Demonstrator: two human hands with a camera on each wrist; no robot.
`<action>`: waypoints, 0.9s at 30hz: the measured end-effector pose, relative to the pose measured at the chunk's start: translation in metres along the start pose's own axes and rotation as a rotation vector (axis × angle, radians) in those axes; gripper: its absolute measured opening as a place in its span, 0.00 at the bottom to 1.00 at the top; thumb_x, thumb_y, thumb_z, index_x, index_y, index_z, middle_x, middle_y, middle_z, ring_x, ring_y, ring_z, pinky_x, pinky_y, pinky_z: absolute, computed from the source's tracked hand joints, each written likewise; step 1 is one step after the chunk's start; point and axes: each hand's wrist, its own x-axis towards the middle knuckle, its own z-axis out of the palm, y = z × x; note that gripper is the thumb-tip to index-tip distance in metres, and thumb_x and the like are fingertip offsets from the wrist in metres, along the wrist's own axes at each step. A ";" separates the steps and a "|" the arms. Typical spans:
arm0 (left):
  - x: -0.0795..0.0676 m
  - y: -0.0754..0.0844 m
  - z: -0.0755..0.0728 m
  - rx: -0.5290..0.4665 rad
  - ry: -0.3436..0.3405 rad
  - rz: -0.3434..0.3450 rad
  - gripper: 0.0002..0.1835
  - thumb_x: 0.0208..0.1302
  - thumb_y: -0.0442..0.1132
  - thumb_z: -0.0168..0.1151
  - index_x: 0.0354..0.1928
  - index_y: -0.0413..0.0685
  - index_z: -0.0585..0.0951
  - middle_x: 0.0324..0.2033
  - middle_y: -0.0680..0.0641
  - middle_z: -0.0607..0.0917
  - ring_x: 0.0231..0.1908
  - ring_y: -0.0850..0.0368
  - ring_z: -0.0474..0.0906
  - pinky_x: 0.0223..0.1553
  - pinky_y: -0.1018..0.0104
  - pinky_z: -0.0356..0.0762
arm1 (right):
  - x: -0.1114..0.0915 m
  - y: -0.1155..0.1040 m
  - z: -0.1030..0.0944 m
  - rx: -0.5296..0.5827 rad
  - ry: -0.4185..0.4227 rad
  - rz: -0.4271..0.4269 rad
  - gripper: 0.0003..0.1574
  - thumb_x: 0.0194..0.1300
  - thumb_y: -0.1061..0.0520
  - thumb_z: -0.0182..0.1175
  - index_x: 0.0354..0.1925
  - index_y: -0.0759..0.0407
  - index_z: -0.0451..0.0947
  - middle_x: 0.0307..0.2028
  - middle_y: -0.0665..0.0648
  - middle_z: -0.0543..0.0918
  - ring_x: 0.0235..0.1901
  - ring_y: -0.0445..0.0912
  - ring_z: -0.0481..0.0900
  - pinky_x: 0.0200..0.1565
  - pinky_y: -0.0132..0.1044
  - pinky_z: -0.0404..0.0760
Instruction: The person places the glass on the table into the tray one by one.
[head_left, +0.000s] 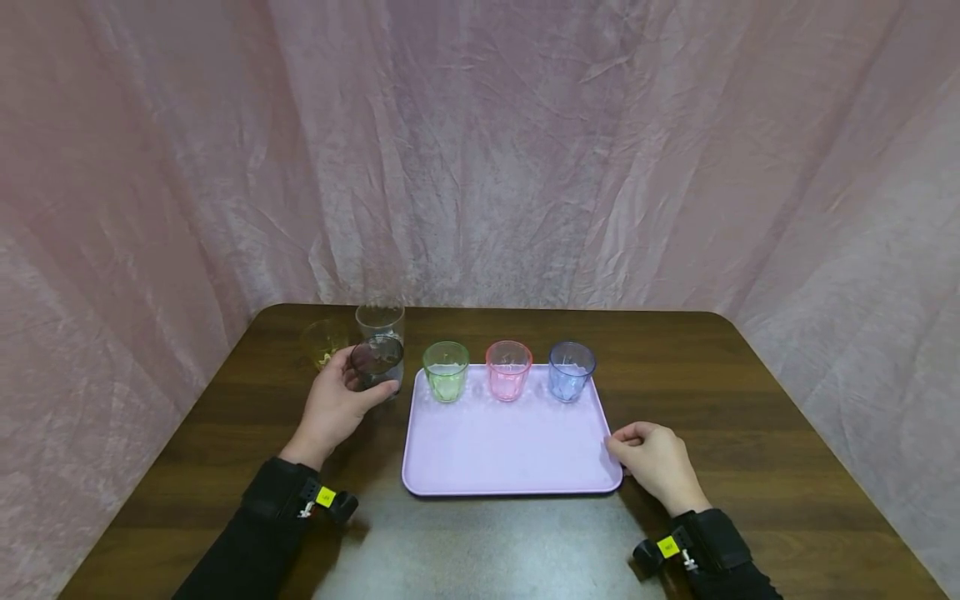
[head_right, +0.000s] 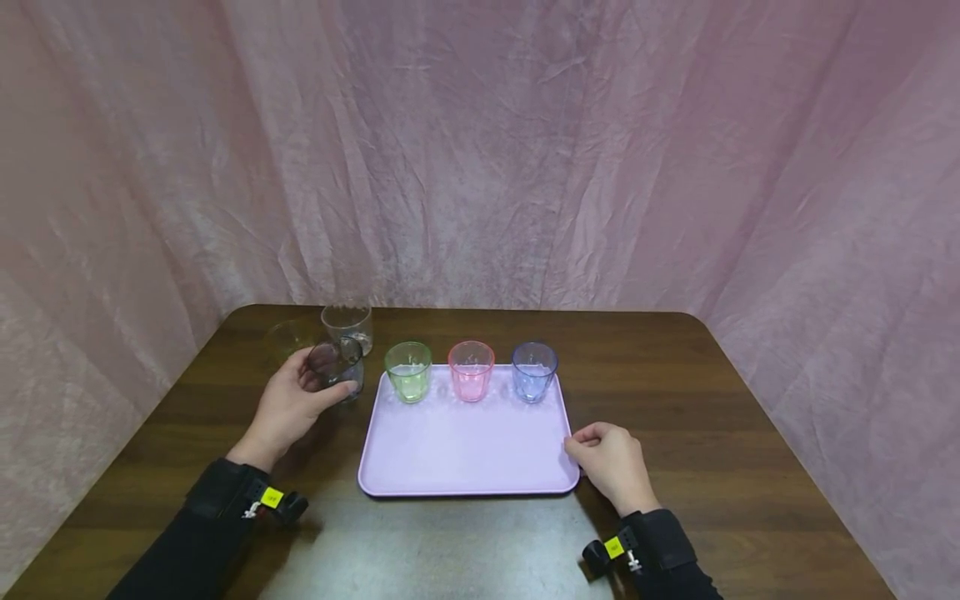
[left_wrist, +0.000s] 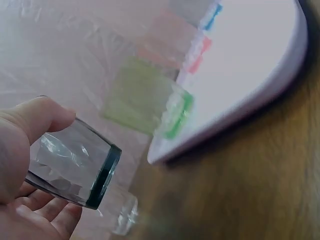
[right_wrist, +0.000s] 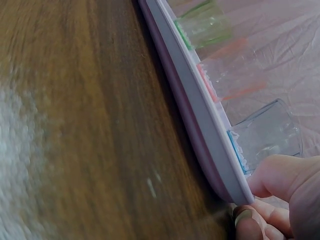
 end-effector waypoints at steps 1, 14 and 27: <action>0.000 0.003 0.000 -0.004 -0.007 0.001 0.44 0.55 0.45 0.77 0.68 0.39 0.63 0.58 0.39 0.73 0.58 0.48 0.70 0.61 0.46 0.66 | 0.000 0.000 0.000 -0.001 0.001 -0.001 0.13 0.61 0.51 0.68 0.33 0.61 0.83 0.25 0.52 0.83 0.22 0.42 0.79 0.23 0.36 0.77; -0.004 0.048 0.013 -0.099 -0.064 0.131 0.41 0.53 0.39 0.78 0.66 0.37 0.66 0.55 0.41 0.75 0.55 0.52 0.72 0.60 0.50 0.68 | -0.001 0.001 0.000 -0.004 0.001 -0.004 0.12 0.60 0.52 0.68 0.33 0.61 0.83 0.24 0.51 0.83 0.21 0.43 0.78 0.23 0.37 0.76; -0.005 0.082 0.050 -0.178 -0.192 0.177 0.38 0.52 0.37 0.79 0.63 0.40 0.69 0.55 0.44 0.76 0.56 0.55 0.72 0.61 0.53 0.67 | -0.001 0.000 0.000 -0.001 -0.002 -0.005 0.12 0.61 0.52 0.67 0.33 0.61 0.83 0.24 0.52 0.83 0.22 0.44 0.77 0.23 0.37 0.75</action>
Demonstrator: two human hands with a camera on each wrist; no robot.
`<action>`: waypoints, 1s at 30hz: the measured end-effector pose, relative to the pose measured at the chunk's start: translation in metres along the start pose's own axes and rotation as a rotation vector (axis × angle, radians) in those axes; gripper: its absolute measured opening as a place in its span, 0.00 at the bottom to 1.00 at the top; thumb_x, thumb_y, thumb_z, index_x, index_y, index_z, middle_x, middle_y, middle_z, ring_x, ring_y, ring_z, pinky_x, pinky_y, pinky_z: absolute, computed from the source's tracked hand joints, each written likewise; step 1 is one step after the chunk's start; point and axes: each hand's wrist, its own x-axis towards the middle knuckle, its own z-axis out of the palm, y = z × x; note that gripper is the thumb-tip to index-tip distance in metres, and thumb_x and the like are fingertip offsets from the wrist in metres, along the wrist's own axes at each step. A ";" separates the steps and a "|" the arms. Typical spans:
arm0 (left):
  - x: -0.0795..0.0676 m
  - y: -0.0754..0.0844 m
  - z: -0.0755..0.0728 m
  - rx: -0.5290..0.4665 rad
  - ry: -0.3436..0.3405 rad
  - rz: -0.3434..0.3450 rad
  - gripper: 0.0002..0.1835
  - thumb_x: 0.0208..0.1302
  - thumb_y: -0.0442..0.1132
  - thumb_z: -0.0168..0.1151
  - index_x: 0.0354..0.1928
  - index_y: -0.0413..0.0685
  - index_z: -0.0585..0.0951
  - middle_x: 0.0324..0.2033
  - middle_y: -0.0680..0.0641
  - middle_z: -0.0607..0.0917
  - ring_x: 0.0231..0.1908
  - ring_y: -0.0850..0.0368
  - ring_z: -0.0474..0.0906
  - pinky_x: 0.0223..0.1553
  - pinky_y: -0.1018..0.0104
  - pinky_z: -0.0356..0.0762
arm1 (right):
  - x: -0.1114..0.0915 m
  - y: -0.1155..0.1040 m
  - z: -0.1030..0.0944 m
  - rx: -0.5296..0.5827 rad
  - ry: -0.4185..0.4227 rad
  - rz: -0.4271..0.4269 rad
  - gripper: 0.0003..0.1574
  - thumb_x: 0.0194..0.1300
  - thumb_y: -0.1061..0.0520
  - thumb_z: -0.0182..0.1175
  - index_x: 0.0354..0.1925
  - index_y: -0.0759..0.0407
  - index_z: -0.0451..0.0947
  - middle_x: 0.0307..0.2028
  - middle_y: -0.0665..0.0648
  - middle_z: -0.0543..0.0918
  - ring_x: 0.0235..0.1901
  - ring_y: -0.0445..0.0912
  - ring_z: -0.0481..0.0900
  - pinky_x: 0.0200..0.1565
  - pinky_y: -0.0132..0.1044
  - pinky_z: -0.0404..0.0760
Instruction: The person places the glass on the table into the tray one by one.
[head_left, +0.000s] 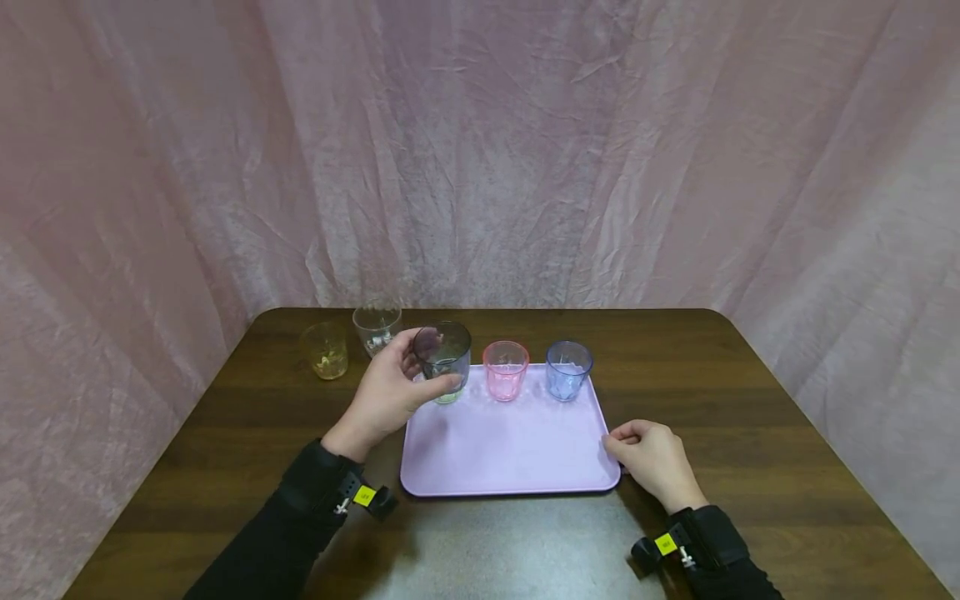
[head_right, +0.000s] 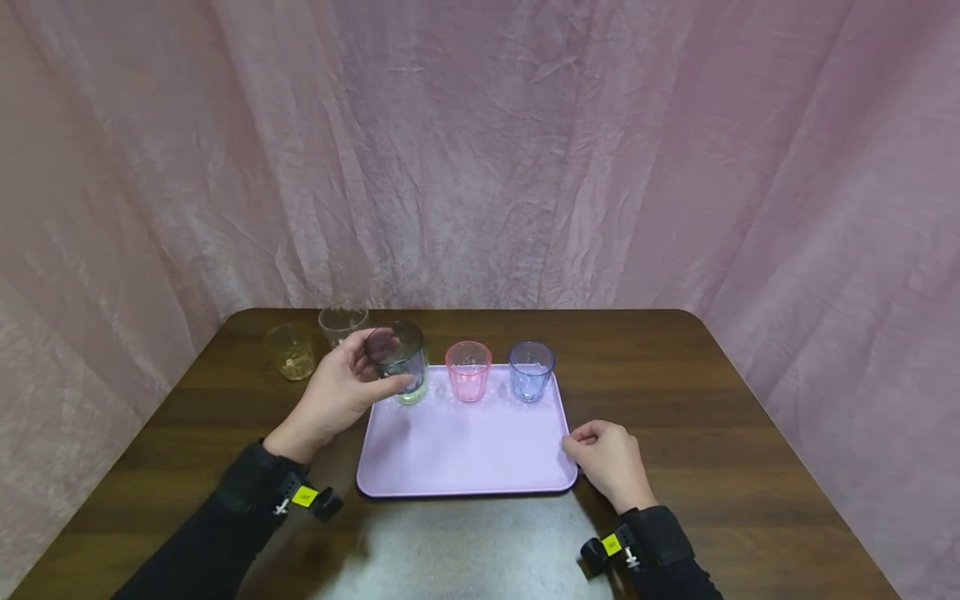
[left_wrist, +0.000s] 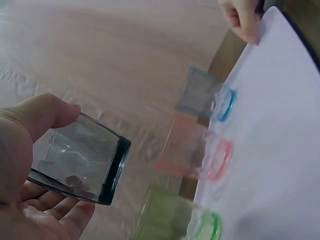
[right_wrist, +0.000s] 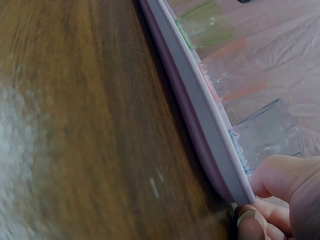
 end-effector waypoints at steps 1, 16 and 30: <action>0.001 0.001 0.004 0.002 -0.005 -0.001 0.38 0.52 0.37 0.79 0.63 0.41 0.69 0.54 0.45 0.77 0.56 0.55 0.72 0.61 0.53 0.67 | 0.000 0.000 0.000 0.001 0.000 -0.001 0.12 0.61 0.52 0.67 0.33 0.61 0.83 0.24 0.52 0.83 0.22 0.44 0.77 0.23 0.37 0.76; 0.009 -0.001 0.055 -0.011 -0.141 -0.039 0.37 0.51 0.39 0.79 0.61 0.41 0.71 0.52 0.43 0.79 0.50 0.54 0.78 0.48 0.59 0.80 | 0.001 0.000 0.000 -0.001 0.000 0.009 0.12 0.61 0.52 0.67 0.33 0.60 0.83 0.24 0.52 0.83 0.22 0.44 0.77 0.23 0.37 0.76; 0.014 -0.010 0.093 0.002 -0.220 -0.007 0.33 0.48 0.37 0.80 0.55 0.39 0.75 0.47 0.43 0.81 0.44 0.60 0.79 0.47 0.61 0.80 | 0.001 0.004 0.003 0.014 0.017 -0.013 0.11 0.60 0.52 0.68 0.31 0.59 0.83 0.23 0.51 0.83 0.21 0.42 0.78 0.22 0.37 0.77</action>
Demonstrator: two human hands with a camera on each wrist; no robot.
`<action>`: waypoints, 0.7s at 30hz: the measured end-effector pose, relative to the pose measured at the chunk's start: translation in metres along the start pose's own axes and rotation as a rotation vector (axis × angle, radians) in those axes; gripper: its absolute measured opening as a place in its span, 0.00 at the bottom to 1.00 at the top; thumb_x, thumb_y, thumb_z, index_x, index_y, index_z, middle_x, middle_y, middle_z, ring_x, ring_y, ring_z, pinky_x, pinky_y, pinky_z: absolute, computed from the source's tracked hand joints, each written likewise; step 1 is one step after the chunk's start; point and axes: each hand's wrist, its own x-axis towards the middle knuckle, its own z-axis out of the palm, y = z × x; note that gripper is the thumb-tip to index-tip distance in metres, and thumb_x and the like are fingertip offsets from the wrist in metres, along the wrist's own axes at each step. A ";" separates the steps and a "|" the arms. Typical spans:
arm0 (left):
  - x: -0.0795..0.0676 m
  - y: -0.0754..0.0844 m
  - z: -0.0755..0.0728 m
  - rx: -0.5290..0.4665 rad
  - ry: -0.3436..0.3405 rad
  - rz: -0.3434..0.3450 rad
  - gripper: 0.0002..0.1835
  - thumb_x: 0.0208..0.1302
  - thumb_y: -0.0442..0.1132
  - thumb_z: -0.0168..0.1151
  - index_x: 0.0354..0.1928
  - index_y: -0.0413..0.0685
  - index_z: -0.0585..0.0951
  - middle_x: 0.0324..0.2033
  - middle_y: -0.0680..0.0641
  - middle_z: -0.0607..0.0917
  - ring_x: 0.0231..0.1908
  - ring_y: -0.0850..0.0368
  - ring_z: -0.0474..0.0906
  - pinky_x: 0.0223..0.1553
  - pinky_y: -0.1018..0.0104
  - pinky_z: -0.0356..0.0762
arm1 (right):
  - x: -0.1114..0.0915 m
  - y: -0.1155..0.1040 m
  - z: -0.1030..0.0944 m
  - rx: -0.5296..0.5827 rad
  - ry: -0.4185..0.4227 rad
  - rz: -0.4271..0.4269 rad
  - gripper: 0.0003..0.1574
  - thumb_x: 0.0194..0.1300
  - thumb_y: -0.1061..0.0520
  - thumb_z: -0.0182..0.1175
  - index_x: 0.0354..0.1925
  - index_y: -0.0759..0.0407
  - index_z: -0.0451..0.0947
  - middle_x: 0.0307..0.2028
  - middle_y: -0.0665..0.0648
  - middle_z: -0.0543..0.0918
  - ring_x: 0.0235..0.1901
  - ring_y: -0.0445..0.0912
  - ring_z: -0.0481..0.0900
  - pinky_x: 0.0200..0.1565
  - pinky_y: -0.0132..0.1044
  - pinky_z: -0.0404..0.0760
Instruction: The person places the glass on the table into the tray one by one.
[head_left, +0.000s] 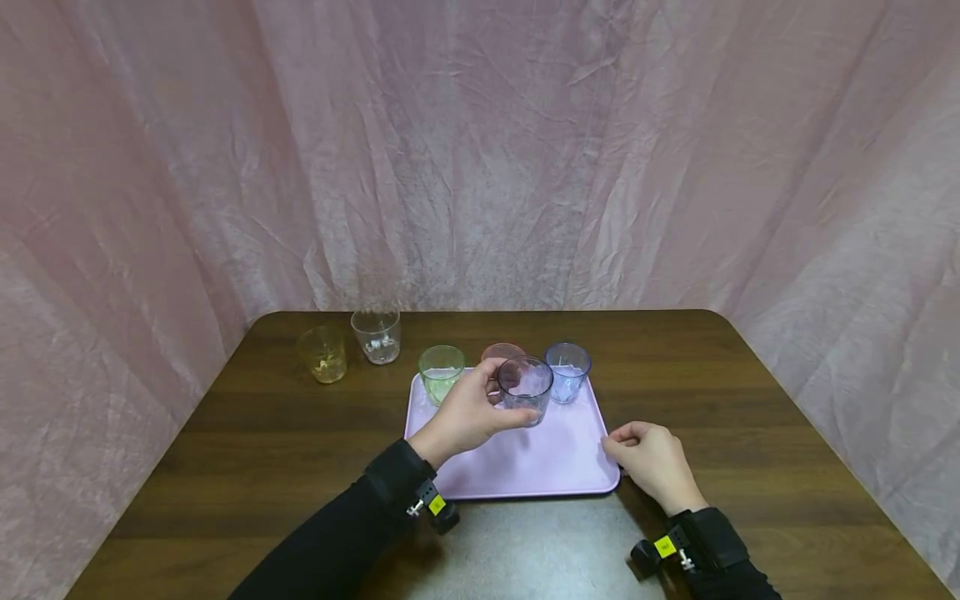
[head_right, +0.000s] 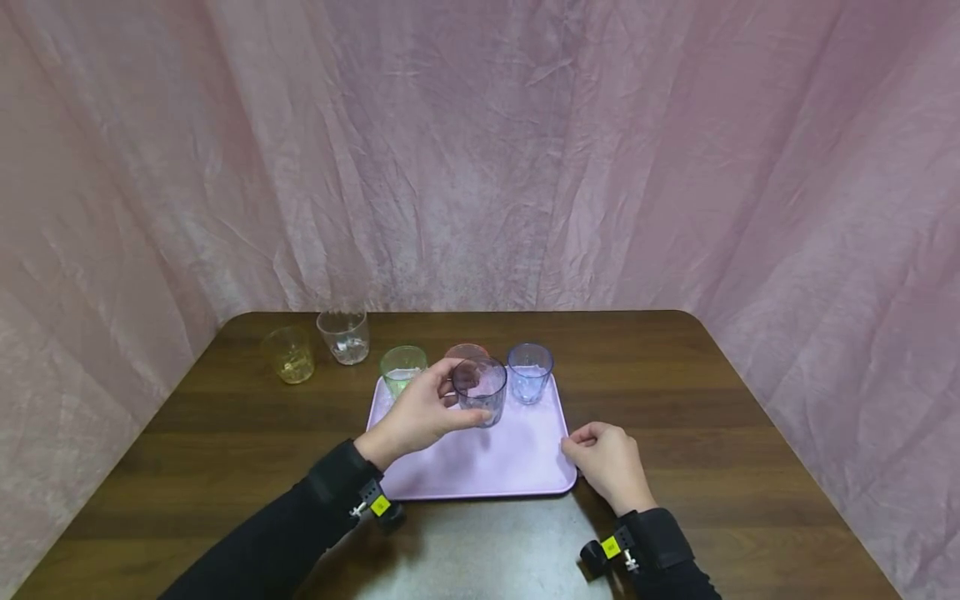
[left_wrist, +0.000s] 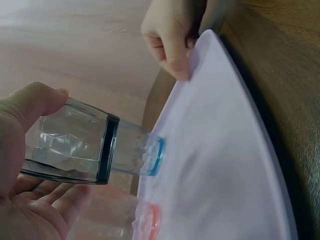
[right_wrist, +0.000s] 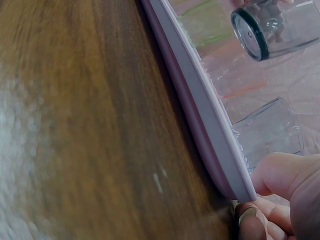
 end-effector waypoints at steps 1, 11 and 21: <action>0.001 -0.001 0.002 0.007 -0.001 -0.003 0.32 0.48 0.38 0.80 0.55 0.38 0.75 0.47 0.42 0.81 0.45 0.60 0.79 0.48 0.60 0.79 | 0.000 0.000 0.000 0.001 0.002 0.000 0.11 0.60 0.52 0.68 0.31 0.59 0.83 0.23 0.51 0.83 0.21 0.42 0.78 0.23 0.37 0.77; 0.008 -0.006 0.021 0.024 -0.003 0.020 0.36 0.47 0.37 0.81 0.57 0.35 0.74 0.49 0.39 0.80 0.49 0.50 0.78 0.53 0.55 0.76 | 0.000 -0.001 0.000 -0.002 0.007 0.005 0.10 0.60 0.52 0.68 0.30 0.59 0.83 0.23 0.50 0.82 0.20 0.42 0.78 0.22 0.37 0.76; 0.008 -0.017 0.035 0.005 -0.010 0.002 0.38 0.47 0.38 0.81 0.60 0.38 0.73 0.50 0.42 0.80 0.50 0.49 0.78 0.52 0.58 0.77 | -0.001 -0.002 0.001 -0.002 0.007 0.012 0.11 0.60 0.52 0.68 0.30 0.59 0.83 0.23 0.51 0.82 0.21 0.43 0.77 0.22 0.37 0.75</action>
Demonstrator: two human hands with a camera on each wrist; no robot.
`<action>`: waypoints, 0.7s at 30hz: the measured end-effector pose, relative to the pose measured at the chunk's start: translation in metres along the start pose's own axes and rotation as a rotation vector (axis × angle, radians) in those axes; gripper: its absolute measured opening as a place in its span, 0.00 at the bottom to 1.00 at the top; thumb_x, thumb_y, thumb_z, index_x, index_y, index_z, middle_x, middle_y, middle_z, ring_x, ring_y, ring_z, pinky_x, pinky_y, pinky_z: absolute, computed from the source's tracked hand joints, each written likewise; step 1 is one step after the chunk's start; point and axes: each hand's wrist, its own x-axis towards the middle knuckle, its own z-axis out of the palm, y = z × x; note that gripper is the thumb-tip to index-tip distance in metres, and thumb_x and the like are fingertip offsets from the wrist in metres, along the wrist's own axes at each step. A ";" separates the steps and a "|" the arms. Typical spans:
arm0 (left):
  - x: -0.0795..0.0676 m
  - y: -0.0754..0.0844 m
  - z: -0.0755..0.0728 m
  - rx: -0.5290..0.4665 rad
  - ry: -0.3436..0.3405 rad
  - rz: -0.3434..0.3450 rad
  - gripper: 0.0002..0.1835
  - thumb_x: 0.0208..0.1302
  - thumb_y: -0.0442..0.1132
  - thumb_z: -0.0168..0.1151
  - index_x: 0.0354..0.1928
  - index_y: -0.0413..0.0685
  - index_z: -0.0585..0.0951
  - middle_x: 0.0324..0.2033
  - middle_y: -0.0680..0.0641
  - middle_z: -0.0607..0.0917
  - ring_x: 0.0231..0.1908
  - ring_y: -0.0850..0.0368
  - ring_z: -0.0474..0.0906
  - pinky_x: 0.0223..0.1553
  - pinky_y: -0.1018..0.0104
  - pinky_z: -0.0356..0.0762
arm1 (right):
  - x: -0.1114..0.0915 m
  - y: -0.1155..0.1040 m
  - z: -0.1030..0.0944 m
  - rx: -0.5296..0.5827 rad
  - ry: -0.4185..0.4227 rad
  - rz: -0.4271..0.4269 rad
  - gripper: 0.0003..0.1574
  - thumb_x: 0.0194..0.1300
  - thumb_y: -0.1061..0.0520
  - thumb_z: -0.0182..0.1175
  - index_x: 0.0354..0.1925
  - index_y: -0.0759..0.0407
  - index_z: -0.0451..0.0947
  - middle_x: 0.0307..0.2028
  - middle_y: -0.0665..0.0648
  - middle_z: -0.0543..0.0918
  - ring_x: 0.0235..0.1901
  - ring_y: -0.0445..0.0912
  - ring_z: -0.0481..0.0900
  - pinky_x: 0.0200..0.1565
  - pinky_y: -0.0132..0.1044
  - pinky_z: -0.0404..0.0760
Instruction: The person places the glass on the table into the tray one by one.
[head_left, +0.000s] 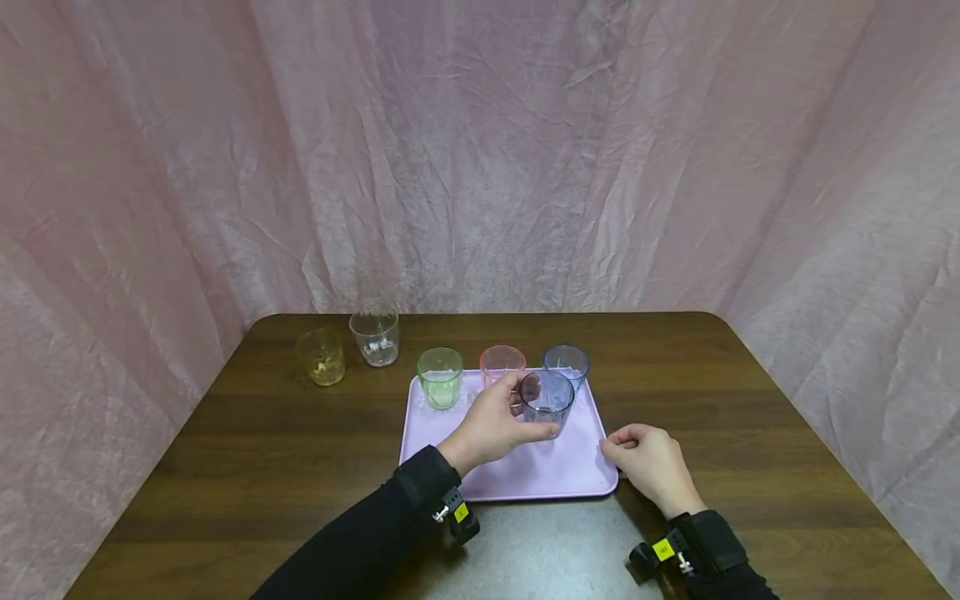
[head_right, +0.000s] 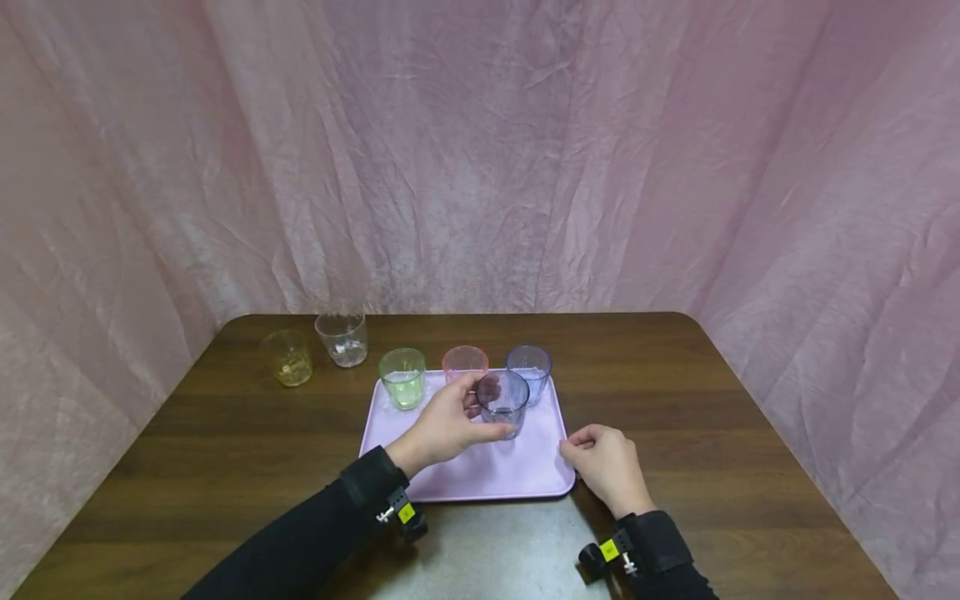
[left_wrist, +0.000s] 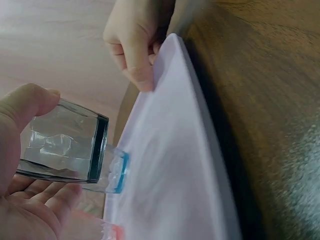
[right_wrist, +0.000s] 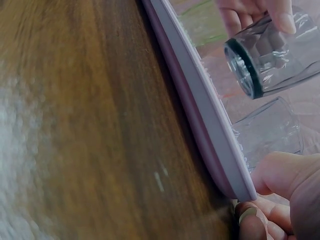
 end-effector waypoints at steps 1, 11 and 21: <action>0.000 -0.001 0.001 -0.004 -0.002 -0.003 0.37 0.47 0.38 0.81 0.59 0.38 0.73 0.50 0.42 0.80 0.49 0.50 0.78 0.51 0.58 0.77 | 0.000 0.000 0.000 0.001 0.000 0.002 0.11 0.60 0.52 0.68 0.30 0.59 0.83 0.23 0.51 0.82 0.21 0.43 0.77 0.22 0.37 0.75; 0.000 -0.008 0.016 0.000 0.000 0.001 0.35 0.47 0.37 0.81 0.57 0.39 0.74 0.49 0.43 0.81 0.48 0.52 0.79 0.50 0.58 0.78 | 0.000 0.000 0.000 -0.008 0.012 -0.006 0.10 0.59 0.52 0.68 0.29 0.58 0.83 0.22 0.51 0.82 0.20 0.43 0.77 0.22 0.36 0.75; 0.005 -0.012 0.033 0.043 0.011 -0.002 0.38 0.46 0.39 0.81 0.59 0.38 0.73 0.50 0.43 0.81 0.50 0.50 0.78 0.51 0.59 0.77 | 0.002 0.002 0.000 -0.027 0.036 -0.051 0.09 0.58 0.53 0.69 0.28 0.57 0.84 0.21 0.49 0.82 0.20 0.41 0.76 0.22 0.36 0.73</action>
